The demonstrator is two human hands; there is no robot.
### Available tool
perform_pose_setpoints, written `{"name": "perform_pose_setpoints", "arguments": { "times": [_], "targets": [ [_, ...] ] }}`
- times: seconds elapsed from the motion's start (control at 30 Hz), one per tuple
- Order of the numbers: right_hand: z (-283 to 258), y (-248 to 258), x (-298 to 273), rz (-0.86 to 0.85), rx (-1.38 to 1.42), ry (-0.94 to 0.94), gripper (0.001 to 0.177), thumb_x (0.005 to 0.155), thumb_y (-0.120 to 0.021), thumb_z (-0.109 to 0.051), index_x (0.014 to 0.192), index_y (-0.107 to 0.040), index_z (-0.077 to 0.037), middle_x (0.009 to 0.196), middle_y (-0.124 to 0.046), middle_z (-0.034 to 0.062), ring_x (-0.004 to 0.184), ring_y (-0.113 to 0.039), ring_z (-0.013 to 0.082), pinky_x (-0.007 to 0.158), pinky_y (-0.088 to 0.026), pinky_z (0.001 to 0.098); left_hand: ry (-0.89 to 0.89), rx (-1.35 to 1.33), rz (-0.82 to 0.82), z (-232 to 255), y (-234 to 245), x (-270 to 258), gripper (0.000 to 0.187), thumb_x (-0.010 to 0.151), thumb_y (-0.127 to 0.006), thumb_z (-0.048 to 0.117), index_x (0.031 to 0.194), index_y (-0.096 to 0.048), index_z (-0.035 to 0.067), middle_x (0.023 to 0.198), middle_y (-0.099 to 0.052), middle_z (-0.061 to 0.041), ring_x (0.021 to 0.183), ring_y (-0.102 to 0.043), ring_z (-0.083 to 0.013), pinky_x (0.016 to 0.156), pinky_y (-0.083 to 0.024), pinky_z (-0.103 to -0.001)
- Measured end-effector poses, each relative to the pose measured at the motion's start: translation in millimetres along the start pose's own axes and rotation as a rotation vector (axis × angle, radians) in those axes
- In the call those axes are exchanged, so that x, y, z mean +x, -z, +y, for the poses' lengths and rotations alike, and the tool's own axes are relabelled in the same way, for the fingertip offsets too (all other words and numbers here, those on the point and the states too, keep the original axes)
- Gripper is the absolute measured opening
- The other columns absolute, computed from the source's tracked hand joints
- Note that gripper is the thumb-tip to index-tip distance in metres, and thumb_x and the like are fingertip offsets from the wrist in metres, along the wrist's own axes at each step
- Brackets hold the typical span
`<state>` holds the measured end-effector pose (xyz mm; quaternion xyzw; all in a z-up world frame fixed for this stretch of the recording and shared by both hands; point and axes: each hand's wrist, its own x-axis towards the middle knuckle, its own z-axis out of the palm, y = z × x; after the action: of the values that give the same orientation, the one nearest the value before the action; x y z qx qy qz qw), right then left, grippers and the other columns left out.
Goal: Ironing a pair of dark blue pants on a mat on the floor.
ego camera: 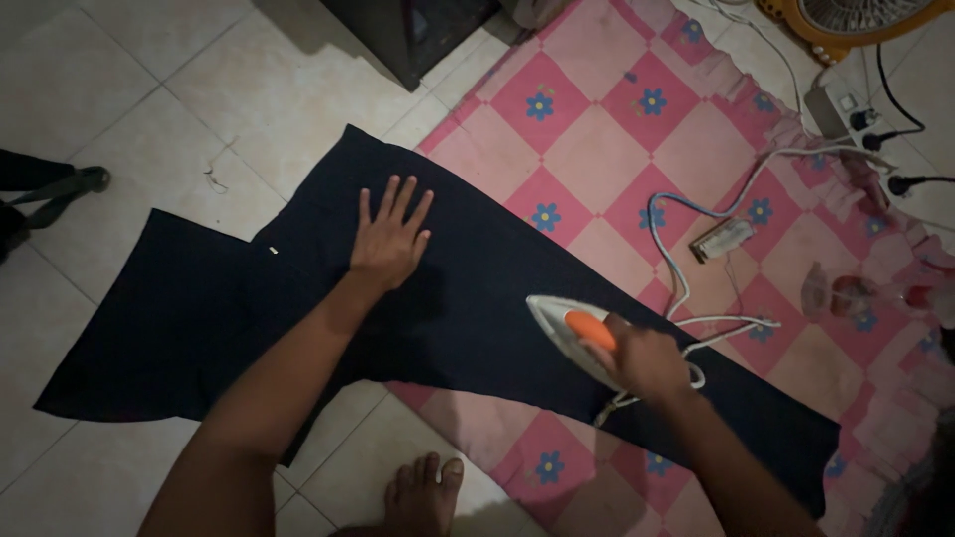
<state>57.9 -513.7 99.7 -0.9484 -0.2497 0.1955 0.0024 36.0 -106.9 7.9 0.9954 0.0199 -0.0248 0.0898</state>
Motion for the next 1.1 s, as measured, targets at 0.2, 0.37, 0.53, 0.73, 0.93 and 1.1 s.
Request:
{"name": "perform_pose_setpoints", "arguments": {
  "times": [0.2,0.37,0.53,0.73,0.93,1.1],
  "targets": [
    [7.0,-18.3,-35.8,-0.058,0.029,0.063,0.049,0.09,-0.058,-0.061,0.105,-0.062,-0.014,0.073,-0.073,0.0162,0.067,-0.073,0.0402,0.057,-0.057,0.0515,-0.01,-0.007,0.047,-0.9,-4.8,-1.7,0.068,0.1,-0.049,0.04,0.162,-0.032,0.018,0.17,-0.019,-0.015,0.158,-0.014,-0.0353,0.121,-0.008,-0.067],
    [5.2,-19.4,-59.7,-0.136,0.08,0.05,0.05,0.089,-0.06,-0.06,0.112,-0.062,-0.016,0.073,-0.074,0.0158,0.067,-0.074,0.0389,0.057,-0.057,0.0517,-0.033,0.017,0.102,-1.4,-9.5,-2.5,0.068,0.1,-0.05,0.04,0.163,-0.033,0.017,0.171,-0.022,-0.015,0.159,-0.016,-0.036,0.122,-0.009,-0.067],
    [24.7,-34.1,-72.6,-0.066,0.136,0.017,0.05,0.088,-0.061,-0.058,0.106,-0.062,-0.012,0.073,-0.074,0.0171,0.067,-0.074,0.04,0.057,-0.056,0.0528,-0.051,0.036,0.115,-3.3,-16.5,-1.9,0.069,0.099,-0.05,0.039,0.162,-0.035,0.016,0.171,-0.024,-0.016,0.158,-0.016,-0.0363,0.121,-0.01,-0.068],
    [55.0,-29.7,-82.9,0.054,0.083,-0.376,0.05,0.095,-0.058,-0.06,0.103,-0.06,-0.011,0.075,-0.073,0.0202,0.071,-0.074,0.0404,0.063,-0.058,0.0511,-0.041,0.08,0.11,-4.5,-20.9,-0.8,0.071,0.099,-0.05,0.04,0.164,-0.033,0.018,0.173,-0.022,-0.015,0.16,-0.015,-0.035,0.123,-0.01,-0.069],
    [107.1,-44.6,-112.6,0.085,0.101,-0.58,0.052,0.094,-0.057,-0.061,0.106,-0.06,-0.011,0.076,-0.073,0.0235,0.073,-0.073,0.0454,0.063,-0.057,0.0559,-0.042,0.071,0.113,-7.7,-26.8,0.9,0.071,0.098,-0.048,0.04,0.164,-0.032,0.019,0.173,-0.023,-0.015,0.16,-0.015,-0.0355,0.122,-0.009,-0.069],
    [157.4,-62.0,-140.8,0.151,0.039,-0.624,0.057,0.095,-0.055,-0.065,0.109,-0.062,-0.011,0.081,-0.073,0.0251,0.076,-0.072,0.0475,0.065,-0.057,0.0574,-0.04,0.043,0.103,-7.7,-24.9,-0.3,0.07,0.1,-0.043,0.04,0.166,-0.03,0.018,0.173,-0.02,-0.015,0.161,-0.013,-0.0357,0.123,-0.007,-0.07]
  ]
}}
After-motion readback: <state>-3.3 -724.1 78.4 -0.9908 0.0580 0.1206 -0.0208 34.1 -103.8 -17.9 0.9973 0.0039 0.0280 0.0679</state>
